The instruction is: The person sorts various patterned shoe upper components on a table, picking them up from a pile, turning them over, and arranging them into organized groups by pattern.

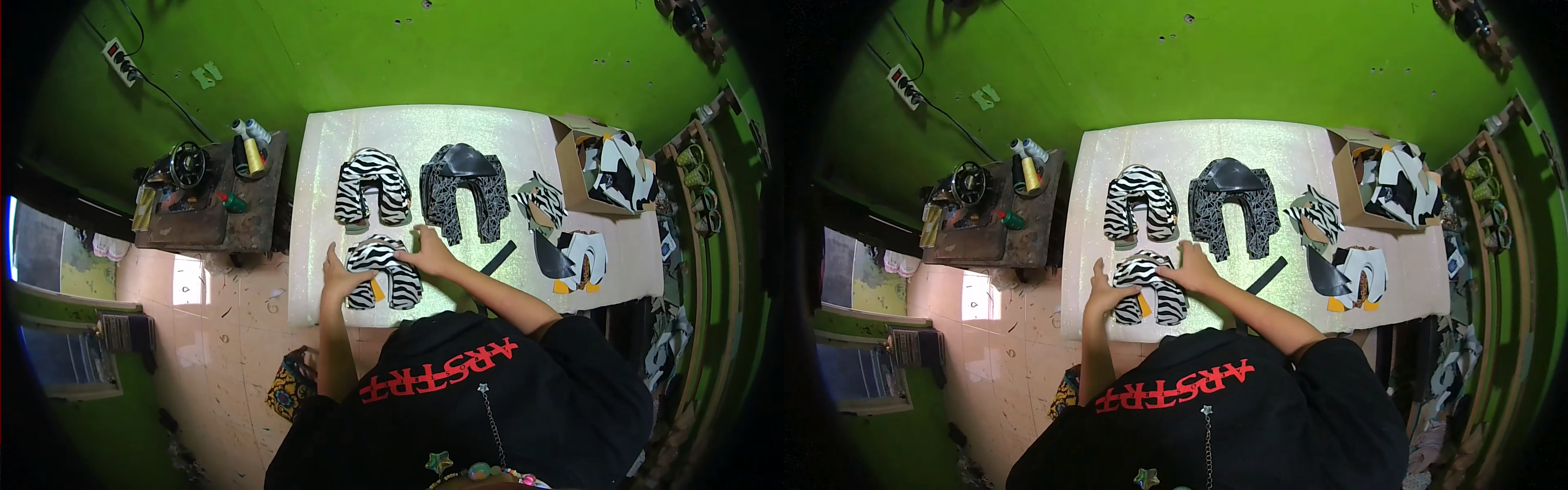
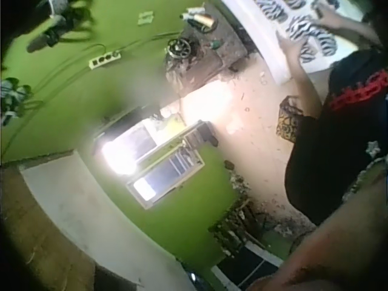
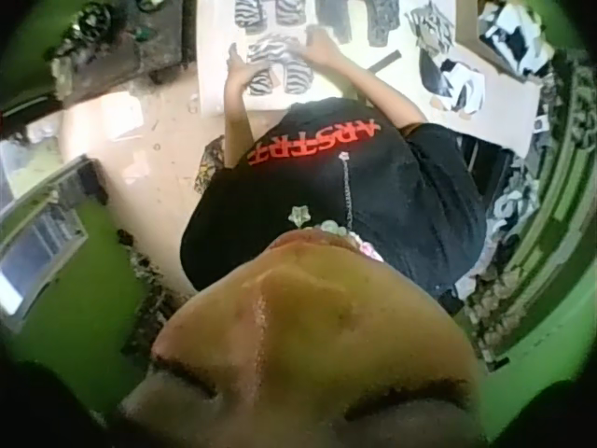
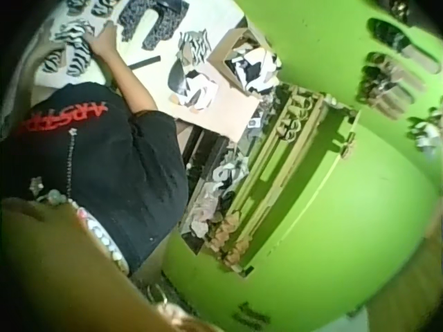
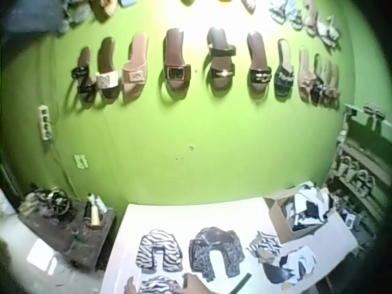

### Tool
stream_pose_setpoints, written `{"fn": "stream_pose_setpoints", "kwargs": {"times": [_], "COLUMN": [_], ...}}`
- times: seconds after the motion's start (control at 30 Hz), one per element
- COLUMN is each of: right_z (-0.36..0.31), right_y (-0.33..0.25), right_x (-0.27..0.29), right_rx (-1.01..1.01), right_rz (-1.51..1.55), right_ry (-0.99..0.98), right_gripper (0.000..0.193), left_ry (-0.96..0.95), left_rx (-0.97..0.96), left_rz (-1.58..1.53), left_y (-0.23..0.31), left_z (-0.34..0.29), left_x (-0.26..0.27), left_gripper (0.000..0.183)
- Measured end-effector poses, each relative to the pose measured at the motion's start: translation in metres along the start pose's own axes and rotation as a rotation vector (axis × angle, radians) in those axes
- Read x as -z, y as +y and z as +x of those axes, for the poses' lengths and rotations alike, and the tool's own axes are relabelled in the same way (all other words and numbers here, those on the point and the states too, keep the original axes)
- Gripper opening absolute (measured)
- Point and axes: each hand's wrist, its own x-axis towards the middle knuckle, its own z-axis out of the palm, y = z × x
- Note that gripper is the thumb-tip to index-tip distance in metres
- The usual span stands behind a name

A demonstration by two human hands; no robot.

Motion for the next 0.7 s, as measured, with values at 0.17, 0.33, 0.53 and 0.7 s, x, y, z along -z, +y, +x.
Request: {"fn": "stream_pose_setpoints", "kwargs": {"times": [0.17,0.33,0.53,0.7], "right_z": [-0.014,-0.012,-0.012,-0.005], "right_y": [0.012,0.019,0.011,0.004], "right_x": [-0.023,-0.05,-0.054,-0.059], "right_rx": [-0.069,-0.107,-0.216,-0.203], "right_rz": [-0.081,-0.145,-0.077,-0.047], "right_ry": [-0.055,-0.026,-0.134,-0.08], "right_gripper": [0.088,0.071,0.073,0.073], "left_ry": [0.203,0.312,0.401,0.33], "left_rx": [0.026,0.167,0.129,0.17], "left_rz": [0.257,0.327,0.357,0.345], "left_y": [0.006,0.019,0.018,0.02], "left_z": [-0.028,-0.035,-0.032,-0.022], "left_x": [-0.027,-0.04,-0.039,-0.028], "left_gripper": [0.114,0.102,0.095,0.094]}}
